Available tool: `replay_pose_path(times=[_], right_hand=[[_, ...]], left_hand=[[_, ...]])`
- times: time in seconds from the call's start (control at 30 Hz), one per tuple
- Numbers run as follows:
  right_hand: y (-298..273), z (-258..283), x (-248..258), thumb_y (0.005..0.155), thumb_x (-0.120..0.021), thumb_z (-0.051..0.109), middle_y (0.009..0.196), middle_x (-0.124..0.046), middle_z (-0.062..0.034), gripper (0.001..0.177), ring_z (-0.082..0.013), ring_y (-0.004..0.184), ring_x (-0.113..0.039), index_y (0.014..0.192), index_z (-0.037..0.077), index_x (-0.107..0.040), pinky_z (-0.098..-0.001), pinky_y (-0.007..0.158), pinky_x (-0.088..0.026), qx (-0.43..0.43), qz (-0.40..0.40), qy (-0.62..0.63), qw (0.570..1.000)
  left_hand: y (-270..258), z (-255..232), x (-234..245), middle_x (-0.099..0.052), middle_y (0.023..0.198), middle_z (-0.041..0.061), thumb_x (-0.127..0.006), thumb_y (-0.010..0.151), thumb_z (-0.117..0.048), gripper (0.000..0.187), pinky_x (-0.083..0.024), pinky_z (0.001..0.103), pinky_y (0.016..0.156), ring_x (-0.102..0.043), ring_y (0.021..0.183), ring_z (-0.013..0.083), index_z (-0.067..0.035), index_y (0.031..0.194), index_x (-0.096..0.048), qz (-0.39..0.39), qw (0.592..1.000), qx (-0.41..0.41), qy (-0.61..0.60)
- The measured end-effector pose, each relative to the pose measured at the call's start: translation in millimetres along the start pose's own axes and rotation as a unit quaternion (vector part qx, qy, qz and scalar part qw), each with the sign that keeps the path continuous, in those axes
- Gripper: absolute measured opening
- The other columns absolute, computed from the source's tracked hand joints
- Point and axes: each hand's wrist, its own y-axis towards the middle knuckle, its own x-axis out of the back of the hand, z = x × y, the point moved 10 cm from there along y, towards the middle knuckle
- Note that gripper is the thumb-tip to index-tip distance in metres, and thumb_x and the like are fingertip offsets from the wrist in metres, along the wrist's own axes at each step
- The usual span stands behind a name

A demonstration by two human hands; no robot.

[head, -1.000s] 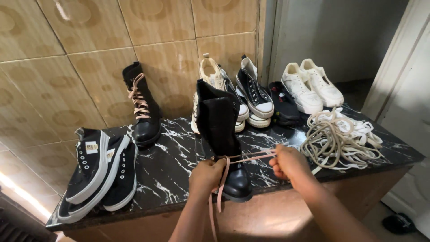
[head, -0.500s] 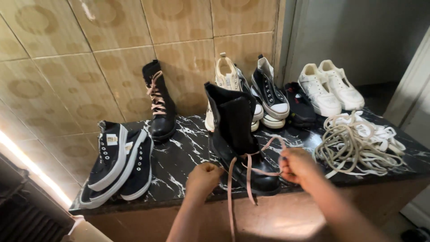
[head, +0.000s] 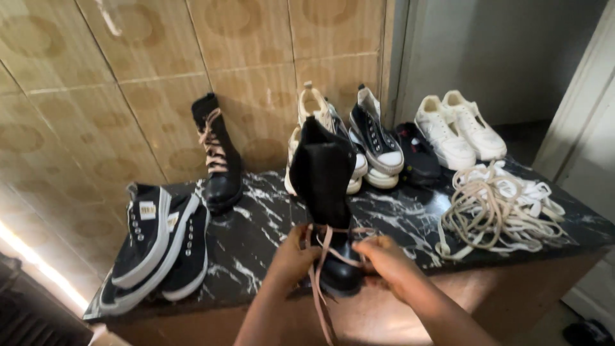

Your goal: The person laces a black boot with pink laces on a marble-topped table. They thread the laces through the eyelets from the bottom up, pull them tight, and tie a knot at the top.

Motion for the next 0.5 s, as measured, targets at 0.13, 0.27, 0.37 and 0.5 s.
replay_pose_path(times=[0.13, 0.27, 0.37, 0.5], right_hand=[[-40.2, 81.5, 6.8, 0.076, -0.083, 0.026, 0.081, -0.068, -0.0093, 0.038, -0.0203, 0.07, -0.067, 0.103, 0.008, -0.062, -0.0349, 0.064, -0.055, 0.323, -0.157, -0.204, 0.911], [-80.6, 107.5, -35.4, 0.076, -0.075, 0.015, 0.076, -0.068, -0.0054, 0.036, -0.0211, 0.068, -0.068, 0.112, 0.018, -0.067, -0.0366, 0.063, -0.054, 0.421, -0.063, -0.289, 0.857], [-112.6, 133.3, -68.2, 0.075, -0.075, 0.013, 0.077, -0.067, -0.0059, 0.033, -0.0255, 0.072, -0.067, 0.107, 0.018, -0.07, -0.0399, 0.061, -0.052, 0.509, -0.07, -0.351, 0.783], [-134.2, 162.4, -75.3, 0.081, -0.077, 0.018, 0.076, -0.067, -0.0081, 0.014, -0.027, 0.068, -0.067, 0.093, 0.015, -0.073, -0.0391, 0.057, -0.05, 0.56, -0.076, -0.313, 0.763]], left_hand=[[-9.3, 3.3, 21.2, -0.074, 0.112, 0.016, -0.069, 0.077, -0.012, 0.059, -0.055, 0.036, 0.091, -0.072, 0.103, 0.0249, -0.002, 0.135, -0.059, 0.015, 0.999, 0.035, 0.034], [-30.1, 3.7, 20.7, -0.07, 0.089, 0.013, -0.061, 0.077, -0.011, 0.06, -0.057, 0.035, 0.074, -0.071, 0.078, 0.0231, -0.002, 0.137, -0.058, 0.051, 0.986, 0.114, -0.114], [-36.6, -15.7, 39.1, -0.064, 0.081, 0.006, -0.056, 0.079, -0.012, 0.06, -0.055, 0.03, 0.067, -0.064, 0.069, 0.0186, -0.008, 0.138, -0.055, 0.043, 0.975, 0.147, -0.161], [-35.8, -84.6, 62.4, -0.061, 0.078, 0.004, -0.06, 0.084, -0.012, 0.052, -0.047, 0.028, 0.06, -0.057, 0.066, 0.0132, -0.003, 0.135, -0.058, 0.087, 0.977, 0.032, -0.192]])
